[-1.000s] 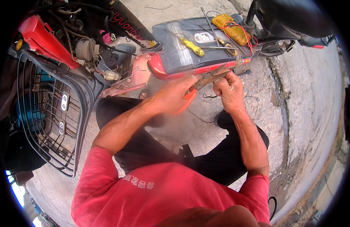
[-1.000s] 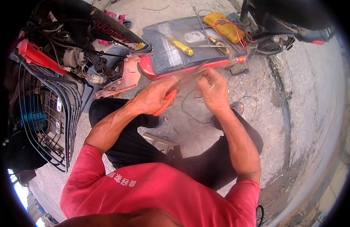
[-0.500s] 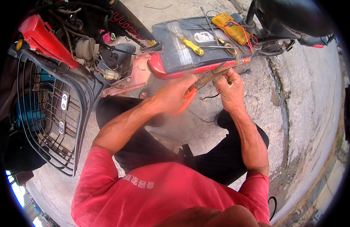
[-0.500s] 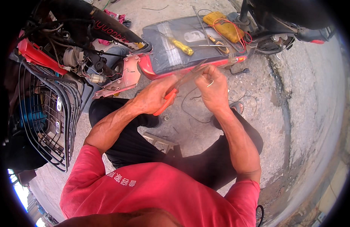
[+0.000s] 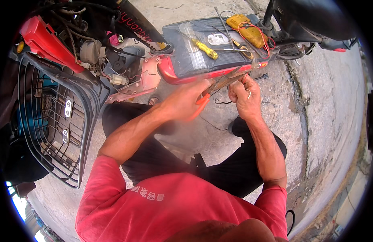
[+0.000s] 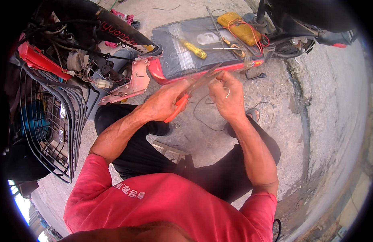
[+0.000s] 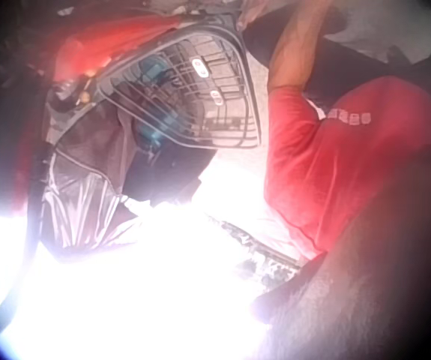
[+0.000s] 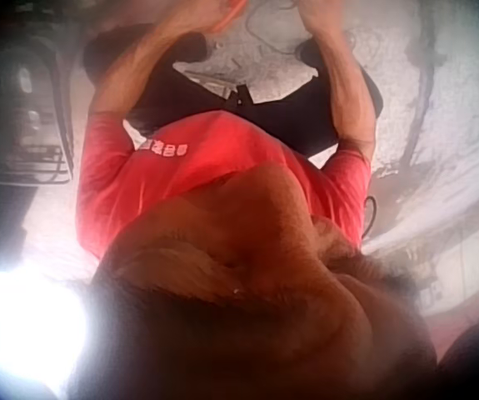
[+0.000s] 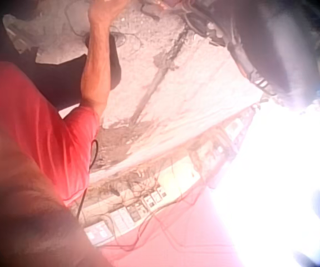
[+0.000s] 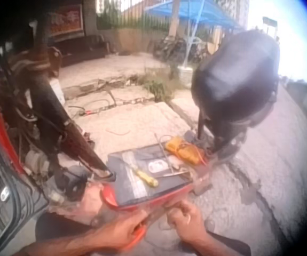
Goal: The person strips the ends of wires using orange-handled scissors and twists them together to repair the electrical connections on a red scooter.
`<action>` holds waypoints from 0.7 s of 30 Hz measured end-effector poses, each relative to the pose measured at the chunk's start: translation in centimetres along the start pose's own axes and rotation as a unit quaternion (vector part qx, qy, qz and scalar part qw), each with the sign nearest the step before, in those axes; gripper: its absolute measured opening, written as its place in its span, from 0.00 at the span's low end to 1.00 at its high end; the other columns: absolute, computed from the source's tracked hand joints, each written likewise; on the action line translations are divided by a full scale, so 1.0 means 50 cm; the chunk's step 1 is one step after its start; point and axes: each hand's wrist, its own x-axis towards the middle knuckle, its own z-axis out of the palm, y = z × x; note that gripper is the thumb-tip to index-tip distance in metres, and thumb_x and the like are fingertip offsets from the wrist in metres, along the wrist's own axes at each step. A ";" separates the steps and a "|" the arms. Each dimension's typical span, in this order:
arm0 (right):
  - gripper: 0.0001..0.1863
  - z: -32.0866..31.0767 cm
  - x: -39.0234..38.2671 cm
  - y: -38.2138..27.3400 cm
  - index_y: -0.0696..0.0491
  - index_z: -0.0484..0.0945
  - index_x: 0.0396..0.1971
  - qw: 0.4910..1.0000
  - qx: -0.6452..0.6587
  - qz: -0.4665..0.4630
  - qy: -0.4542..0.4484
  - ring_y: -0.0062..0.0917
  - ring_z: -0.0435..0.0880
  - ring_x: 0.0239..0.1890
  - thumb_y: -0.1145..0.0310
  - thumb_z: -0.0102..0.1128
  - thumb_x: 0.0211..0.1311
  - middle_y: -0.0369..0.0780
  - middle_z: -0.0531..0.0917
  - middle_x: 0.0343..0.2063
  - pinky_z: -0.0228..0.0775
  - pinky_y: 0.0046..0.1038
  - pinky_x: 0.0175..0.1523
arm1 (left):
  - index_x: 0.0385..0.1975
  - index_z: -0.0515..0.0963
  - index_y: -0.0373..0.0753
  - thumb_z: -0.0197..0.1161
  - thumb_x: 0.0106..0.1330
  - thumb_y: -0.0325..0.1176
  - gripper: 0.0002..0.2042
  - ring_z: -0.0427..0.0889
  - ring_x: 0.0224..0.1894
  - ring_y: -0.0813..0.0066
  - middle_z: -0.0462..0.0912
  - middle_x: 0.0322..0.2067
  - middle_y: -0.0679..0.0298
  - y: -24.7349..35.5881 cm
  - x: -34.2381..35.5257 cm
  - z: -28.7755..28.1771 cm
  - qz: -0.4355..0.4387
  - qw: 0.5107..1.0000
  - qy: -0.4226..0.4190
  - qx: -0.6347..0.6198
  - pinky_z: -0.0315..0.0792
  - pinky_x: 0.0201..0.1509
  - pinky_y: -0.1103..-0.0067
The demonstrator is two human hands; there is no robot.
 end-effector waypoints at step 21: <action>0.05 0.001 0.006 0.012 0.57 0.74 0.26 0.995 -0.069 -0.043 0.058 0.12 0.68 0.24 0.72 0.57 0.59 0.31 0.72 0.18 0.63 0.21 0.30 | 0.56 0.70 0.32 0.59 0.65 0.25 0.19 0.82 0.38 0.48 0.80 0.36 0.48 -0.001 -0.003 0.004 0.012 0.999 0.029 0.006 0.73 0.38 0.63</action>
